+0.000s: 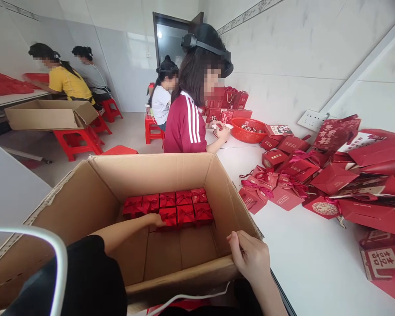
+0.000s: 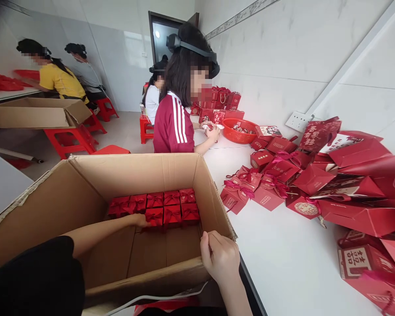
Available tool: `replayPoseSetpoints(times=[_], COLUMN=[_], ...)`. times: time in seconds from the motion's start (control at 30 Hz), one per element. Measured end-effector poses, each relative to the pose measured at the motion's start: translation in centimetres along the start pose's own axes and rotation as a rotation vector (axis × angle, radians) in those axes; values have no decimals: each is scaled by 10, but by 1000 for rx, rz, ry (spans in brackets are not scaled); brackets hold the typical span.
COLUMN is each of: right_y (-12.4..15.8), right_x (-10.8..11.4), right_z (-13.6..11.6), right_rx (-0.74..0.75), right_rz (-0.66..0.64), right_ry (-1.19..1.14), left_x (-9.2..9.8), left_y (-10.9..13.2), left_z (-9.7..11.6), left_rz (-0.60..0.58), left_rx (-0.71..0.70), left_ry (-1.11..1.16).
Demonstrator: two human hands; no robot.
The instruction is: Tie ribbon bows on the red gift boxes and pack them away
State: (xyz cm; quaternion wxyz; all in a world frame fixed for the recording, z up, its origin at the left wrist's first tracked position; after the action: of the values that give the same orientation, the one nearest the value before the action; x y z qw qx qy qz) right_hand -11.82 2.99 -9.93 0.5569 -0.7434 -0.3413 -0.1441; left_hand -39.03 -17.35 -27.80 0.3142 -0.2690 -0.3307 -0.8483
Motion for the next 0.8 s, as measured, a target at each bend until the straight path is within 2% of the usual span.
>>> replayPoseSetpoints(times=[0.07,0.13,0.2,0.3,0.37,0.5,0.63,0.7,0.8], right_y=[0,-1,-2,-1,0,0,-4,-4,-4], right_x=[-1,-2,-3,-2,-1,-3,-6,-6,-4], right_z=[0,0,-1,-2,-3,-3,-3,-3,-4], right_rx=[0,3,3,-2,-12,-28,-21,-18,-24], right_rz=[16,29,31,20,8,14,46,60,64], right_ry=[4,6,10,20,28,65,111,116,119], left_x=[5,-1,-17,-47,-61,-77,-97,-106,-112], left_y=[-3,-5,-6,-13,-21,-31,-28,-32,-45], left_z=[15,31,45,55,57,64,81,89,96], left_rz=[5,2,-39,-125,-131,-136,-295,-356,-349], left_rx=[-94,-220,-398,-711,-793,-799,-838,-780,-579], left_ry=[-163,-275,-401,-707,-819,-721,-574,-492,-360])
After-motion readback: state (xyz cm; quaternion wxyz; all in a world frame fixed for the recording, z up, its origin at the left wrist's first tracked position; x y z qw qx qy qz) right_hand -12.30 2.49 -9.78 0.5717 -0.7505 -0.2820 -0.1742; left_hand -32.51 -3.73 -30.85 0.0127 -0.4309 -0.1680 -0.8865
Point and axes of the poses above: each hand's wrist, its own y-axis away from the middle knuckle, its own x-axis out of the back of the hand, z = x × y, the point moved 2 cm from there along -y, towards the middle knuckle, and after that the axes turned 7 degrees about -y, right-handed, at the moved point
